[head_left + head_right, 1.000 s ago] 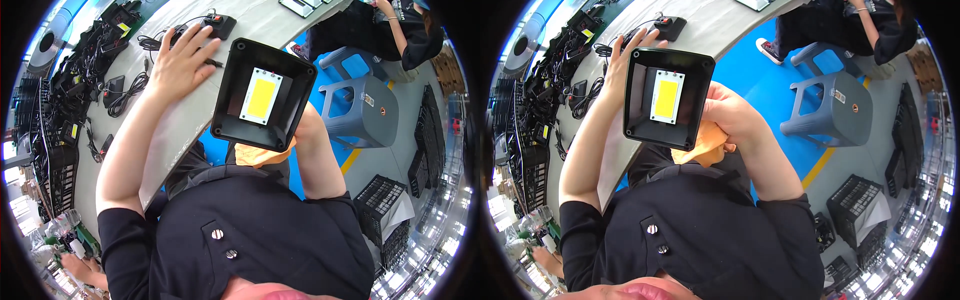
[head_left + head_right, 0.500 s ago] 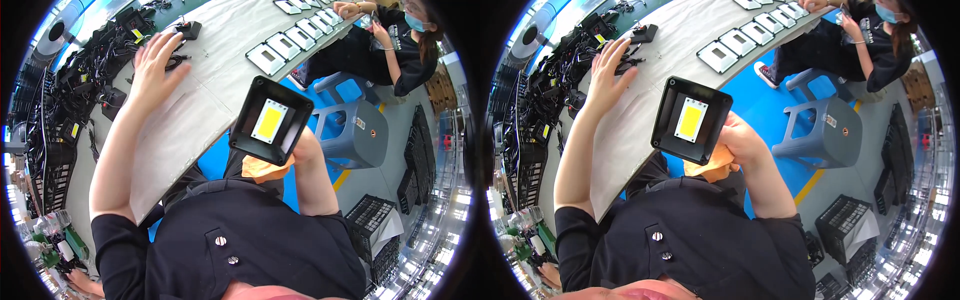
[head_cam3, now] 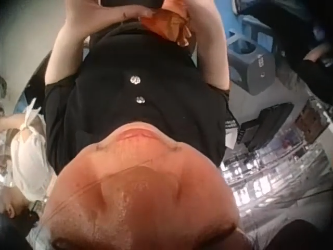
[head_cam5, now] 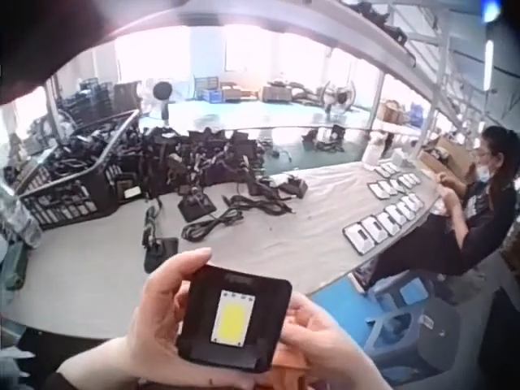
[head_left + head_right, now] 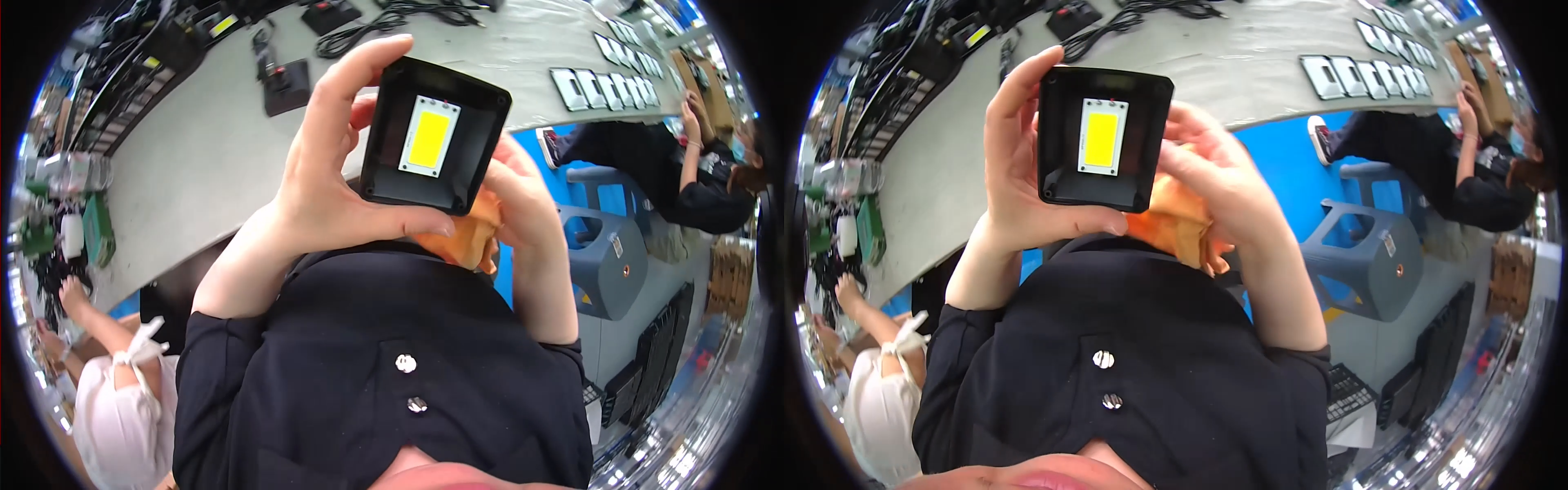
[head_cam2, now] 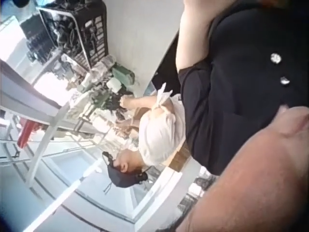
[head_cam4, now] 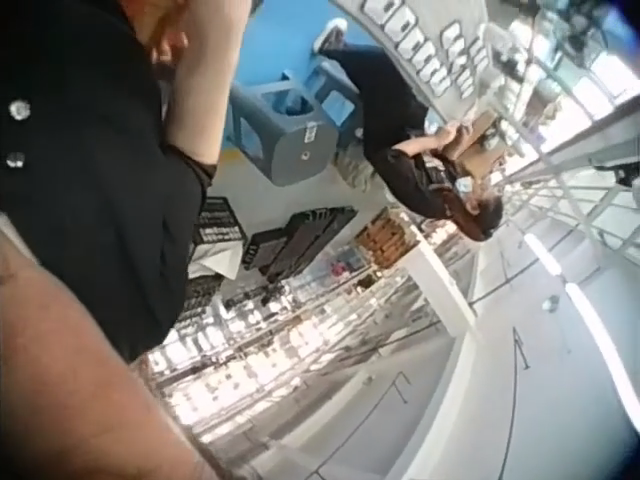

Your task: Cleaning the surfaces of small LED light fixtures using a cloth and water.

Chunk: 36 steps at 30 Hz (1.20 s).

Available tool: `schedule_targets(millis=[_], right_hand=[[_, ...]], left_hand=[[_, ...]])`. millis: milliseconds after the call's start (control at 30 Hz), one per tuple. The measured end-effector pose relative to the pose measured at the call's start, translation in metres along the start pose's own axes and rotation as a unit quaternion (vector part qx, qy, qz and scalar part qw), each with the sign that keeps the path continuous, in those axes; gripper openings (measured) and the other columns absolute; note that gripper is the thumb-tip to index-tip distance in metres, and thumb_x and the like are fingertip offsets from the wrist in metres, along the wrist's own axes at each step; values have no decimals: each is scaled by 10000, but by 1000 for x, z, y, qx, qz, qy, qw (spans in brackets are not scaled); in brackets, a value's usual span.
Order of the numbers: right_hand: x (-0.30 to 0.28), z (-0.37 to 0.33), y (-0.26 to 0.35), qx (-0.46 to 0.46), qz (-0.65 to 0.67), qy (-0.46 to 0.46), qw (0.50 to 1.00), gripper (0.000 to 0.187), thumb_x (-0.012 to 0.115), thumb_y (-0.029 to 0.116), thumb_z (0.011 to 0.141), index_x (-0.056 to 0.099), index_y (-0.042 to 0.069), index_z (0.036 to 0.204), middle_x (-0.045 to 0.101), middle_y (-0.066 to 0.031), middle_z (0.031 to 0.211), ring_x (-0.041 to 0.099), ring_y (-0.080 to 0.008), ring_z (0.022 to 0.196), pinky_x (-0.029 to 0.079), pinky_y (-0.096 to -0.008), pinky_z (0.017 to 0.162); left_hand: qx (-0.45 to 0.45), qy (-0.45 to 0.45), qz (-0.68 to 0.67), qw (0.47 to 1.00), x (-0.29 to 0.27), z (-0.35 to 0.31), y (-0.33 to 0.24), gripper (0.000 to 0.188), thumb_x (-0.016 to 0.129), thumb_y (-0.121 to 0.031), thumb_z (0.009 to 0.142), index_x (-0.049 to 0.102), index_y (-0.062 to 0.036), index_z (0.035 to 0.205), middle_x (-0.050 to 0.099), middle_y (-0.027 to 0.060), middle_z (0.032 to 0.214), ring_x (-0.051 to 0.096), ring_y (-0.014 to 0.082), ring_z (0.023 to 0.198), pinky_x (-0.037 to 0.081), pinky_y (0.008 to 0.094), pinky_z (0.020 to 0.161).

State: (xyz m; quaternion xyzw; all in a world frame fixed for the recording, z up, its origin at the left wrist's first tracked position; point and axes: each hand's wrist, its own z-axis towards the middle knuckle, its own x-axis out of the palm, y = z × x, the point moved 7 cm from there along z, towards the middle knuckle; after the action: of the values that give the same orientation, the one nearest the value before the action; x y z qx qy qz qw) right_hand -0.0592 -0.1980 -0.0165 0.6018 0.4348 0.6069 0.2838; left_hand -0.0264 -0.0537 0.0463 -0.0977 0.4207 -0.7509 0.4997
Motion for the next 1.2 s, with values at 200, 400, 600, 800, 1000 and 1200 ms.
schedule_targets(millis=[200,400,600,800,1000,1200], right_hand=[[-8,-21,38,-66,-36,-21,997,593,630,38,805,393,-1,1347,539,-146,1224,558,-275,1124,445,-399,980],[19,-4,48,-64,15,43,997,429,557,-37,829,443,2,1240,530,-97,1103,558,-211,1046,445,-319,927],[102,60,45,-46,15,174,984,385,613,49,836,487,2,1196,549,-102,1124,569,-199,1041,473,-312,891],[115,67,39,-54,90,247,963,349,601,17,864,505,9,1200,572,-71,1091,571,-137,1012,468,-274,893],[68,59,51,-187,-254,56,947,333,601,54,849,539,20,1175,575,-79,1105,572,-132,962,463,-281,861],[77,59,16,-149,-387,88,906,369,661,126,826,540,26,1160,604,-70,876,582,-129,816,486,-264,733]], left_hand=[[-89,-160,57,981,-80,-55,-14,1057,913,-216,561,288,-27,1392,417,111,1309,460,192,1192,432,328,952],[-297,-189,319,880,-147,-117,58,1003,767,-492,688,267,25,1387,382,263,1358,384,393,1277,307,449,1062],[-173,-216,299,913,-153,-75,-11,726,610,-469,859,391,-5,1373,424,210,1371,392,318,1293,286,418,1074],[-262,-99,-283,917,-96,-41,17,285,636,-172,893,580,-19,1128,622,36,1026,580,103,963,457,250,864],[-173,-177,-96,964,-107,-8,12,148,600,-135,913,603,-6,985,621,12,839,566,56,769,471,198,681],[-108,-195,-85,971,-52,-13,38,145,636,-156,887,622,-14,914,606,9,802,536,62,741,456,220,660]])
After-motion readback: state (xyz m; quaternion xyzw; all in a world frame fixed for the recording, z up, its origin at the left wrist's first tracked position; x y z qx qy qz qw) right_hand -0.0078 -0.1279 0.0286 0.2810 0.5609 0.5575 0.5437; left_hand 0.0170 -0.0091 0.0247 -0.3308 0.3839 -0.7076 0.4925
